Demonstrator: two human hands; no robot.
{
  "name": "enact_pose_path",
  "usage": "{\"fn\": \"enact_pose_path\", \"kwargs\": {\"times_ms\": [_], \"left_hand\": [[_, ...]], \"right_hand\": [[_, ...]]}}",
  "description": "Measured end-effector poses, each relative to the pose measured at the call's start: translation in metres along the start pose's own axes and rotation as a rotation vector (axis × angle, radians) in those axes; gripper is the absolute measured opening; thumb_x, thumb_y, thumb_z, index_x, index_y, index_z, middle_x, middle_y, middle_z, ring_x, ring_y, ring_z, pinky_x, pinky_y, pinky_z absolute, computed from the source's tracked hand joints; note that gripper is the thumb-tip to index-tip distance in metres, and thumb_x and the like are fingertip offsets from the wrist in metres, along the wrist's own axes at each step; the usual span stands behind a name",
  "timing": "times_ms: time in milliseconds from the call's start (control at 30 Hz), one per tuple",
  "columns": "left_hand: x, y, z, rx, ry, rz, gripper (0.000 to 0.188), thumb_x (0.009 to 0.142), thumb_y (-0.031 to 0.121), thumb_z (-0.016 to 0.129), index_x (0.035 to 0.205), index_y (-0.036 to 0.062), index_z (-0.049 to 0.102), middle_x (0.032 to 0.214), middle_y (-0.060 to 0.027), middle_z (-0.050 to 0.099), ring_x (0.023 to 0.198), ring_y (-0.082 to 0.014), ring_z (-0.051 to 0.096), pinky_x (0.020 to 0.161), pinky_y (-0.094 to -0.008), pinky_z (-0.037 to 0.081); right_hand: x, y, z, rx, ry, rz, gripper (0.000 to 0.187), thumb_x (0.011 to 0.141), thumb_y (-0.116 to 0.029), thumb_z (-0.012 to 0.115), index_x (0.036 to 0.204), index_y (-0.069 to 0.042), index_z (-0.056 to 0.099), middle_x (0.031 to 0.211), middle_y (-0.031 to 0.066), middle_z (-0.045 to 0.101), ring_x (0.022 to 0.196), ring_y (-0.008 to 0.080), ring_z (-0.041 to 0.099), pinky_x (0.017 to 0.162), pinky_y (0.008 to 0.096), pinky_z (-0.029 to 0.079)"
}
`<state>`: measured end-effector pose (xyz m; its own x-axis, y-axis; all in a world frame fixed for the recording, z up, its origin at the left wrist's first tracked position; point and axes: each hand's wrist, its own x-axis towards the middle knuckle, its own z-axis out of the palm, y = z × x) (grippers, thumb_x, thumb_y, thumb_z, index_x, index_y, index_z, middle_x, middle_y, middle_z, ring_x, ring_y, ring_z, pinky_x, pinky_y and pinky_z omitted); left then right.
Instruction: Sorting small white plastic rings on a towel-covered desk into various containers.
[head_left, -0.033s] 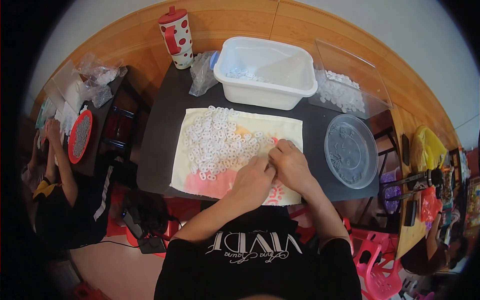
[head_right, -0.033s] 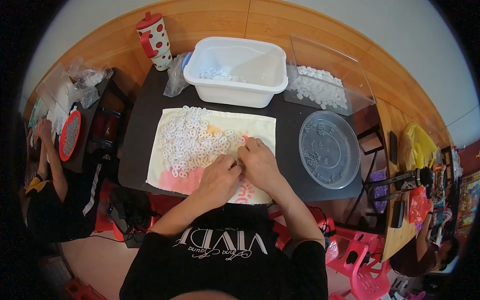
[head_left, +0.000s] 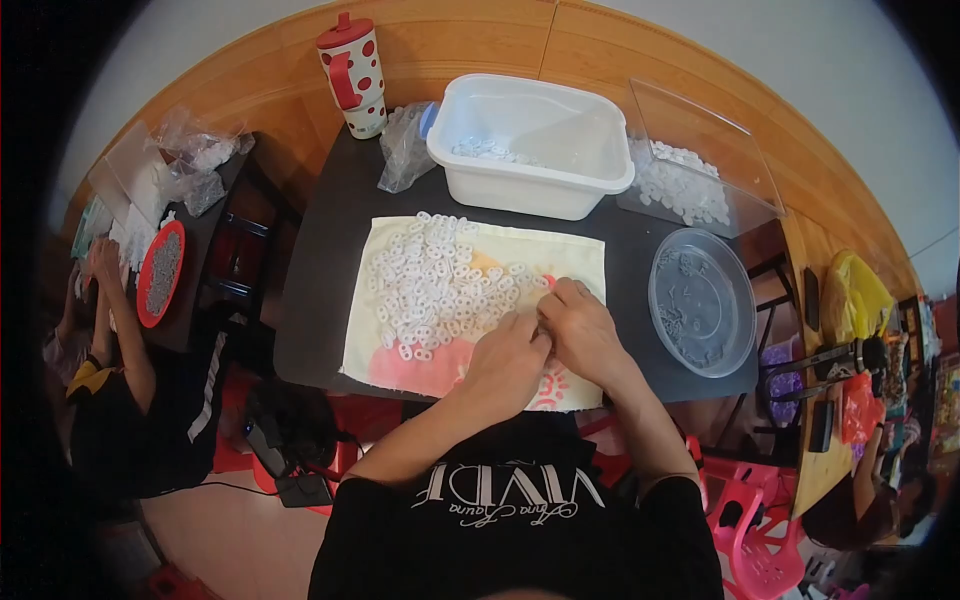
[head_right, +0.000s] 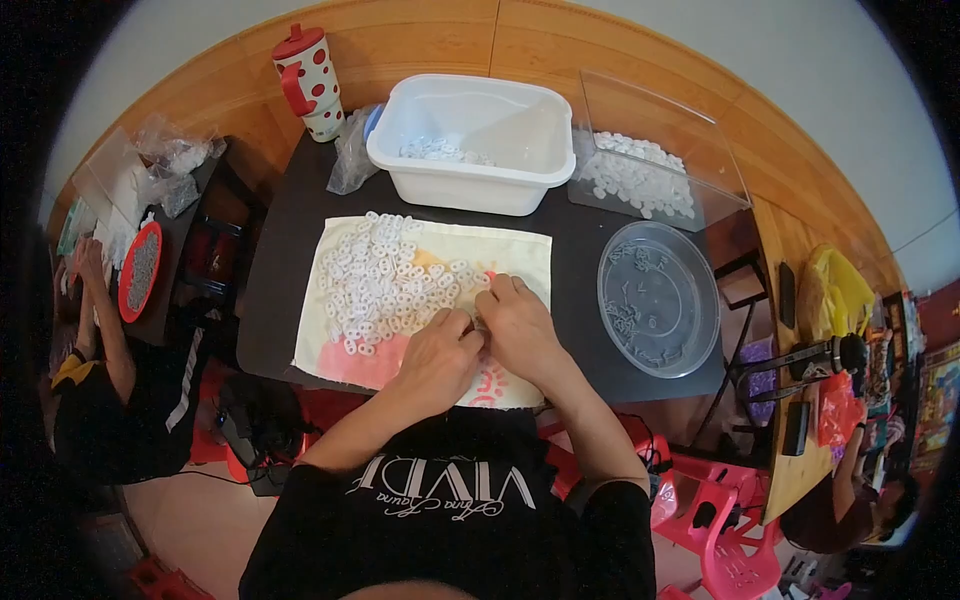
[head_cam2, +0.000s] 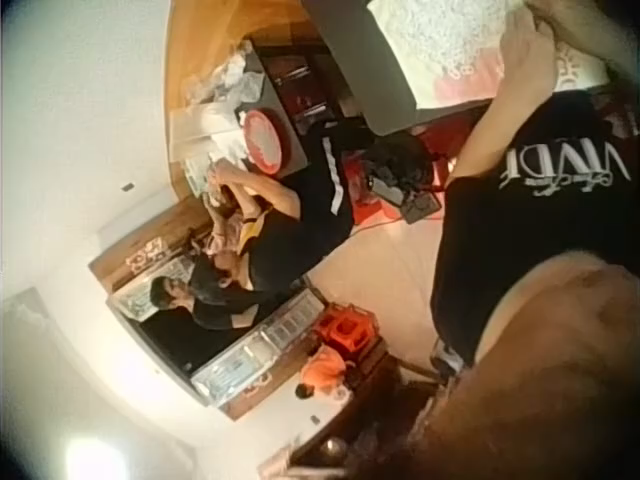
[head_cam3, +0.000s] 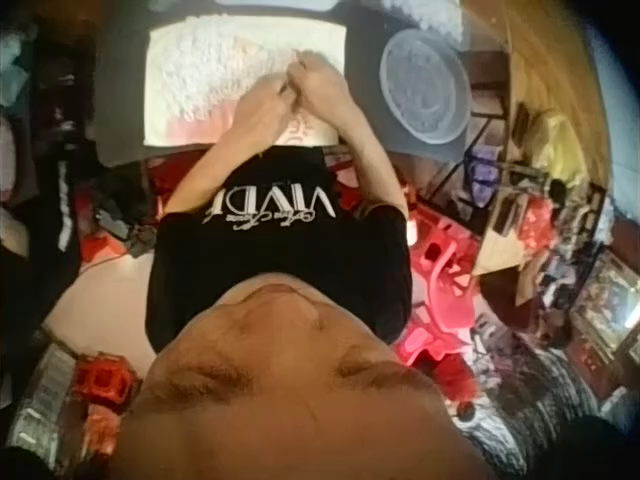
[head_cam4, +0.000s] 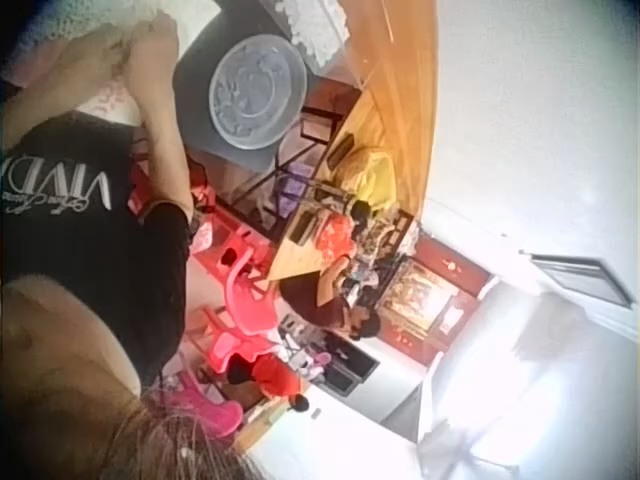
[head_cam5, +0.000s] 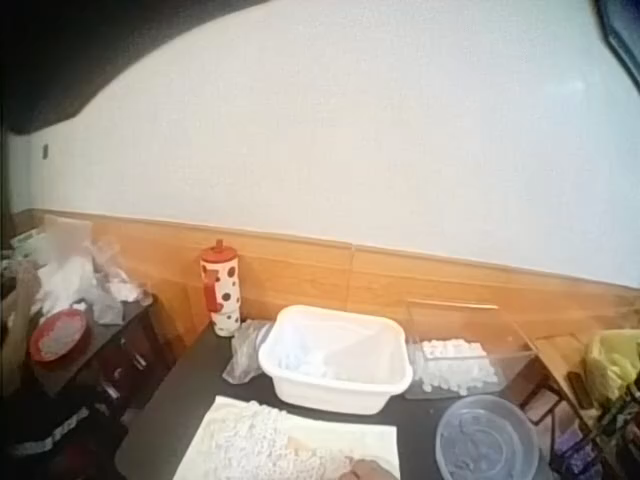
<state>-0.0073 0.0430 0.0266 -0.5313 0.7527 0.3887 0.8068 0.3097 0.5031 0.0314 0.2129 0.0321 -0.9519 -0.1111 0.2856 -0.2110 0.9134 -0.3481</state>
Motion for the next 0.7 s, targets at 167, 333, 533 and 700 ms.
{"fn": "enact_pose_path", "kwargs": {"times_ms": [167,333,533,700], "left_hand": [[0.002,0.003,0.004,0.05,-0.059,0.014,0.016,0.079,0.008,0.062,0.091,-0.0017,0.066,0.094,-0.0168,0.056,0.091,-0.0328,0.057,0.074,-0.0407,0.051],[0.003,0.001,0.006,0.017,0.035,0.032,0.022,0.071,0.003,0.072,0.093,0.0011,0.068,0.091,-0.0136,0.054,0.088,-0.0322,0.057,0.072,-0.0421,0.051],[-0.01,-0.004,-0.009,-0.059,0.113,-0.025,0.026,0.075,0.001,0.071,0.1,0.0021,0.067,0.093,-0.0136,0.06,0.087,-0.0338,0.061,0.071,-0.0414,0.051],[-0.006,-0.006,-0.03,-0.082,0.149,-0.034,0.028,0.079,-0.002,0.07,0.106,0.0016,0.069,0.096,-0.0144,0.064,0.085,-0.0326,0.064,0.07,-0.0378,0.052]], "right_hand": [[0.008,0.004,-0.005,0.011,-0.081,0.045,0.018,0.073,-0.005,0.069,0.088,-0.002,0.06,0.095,0.0172,0.057,0.092,0.0375,0.059,0.077,0.0449,0.05],[0.012,0.004,-0.006,0.025,-0.116,0.074,0.014,0.077,-0.006,0.068,0.086,-0.004,0.058,0.089,0.0155,0.058,0.09,0.037,0.059,0.076,0.0446,0.049],[-0.007,-0.001,-0.014,0.202,0.144,0.047,0.013,0.08,0.003,0.065,0.091,-0.001,0.06,0.084,0.0144,0.063,0.078,0.0334,0.064,0.069,0.0406,0.052],[-0.025,-0.014,-0.017,0.609,0.273,0.103,0.022,0.081,0.014,0.066,0.1,0.002,0.067,0.087,0.012,0.066,0.074,0.0209,0.067,0.065,0.0283,0.052]]}}
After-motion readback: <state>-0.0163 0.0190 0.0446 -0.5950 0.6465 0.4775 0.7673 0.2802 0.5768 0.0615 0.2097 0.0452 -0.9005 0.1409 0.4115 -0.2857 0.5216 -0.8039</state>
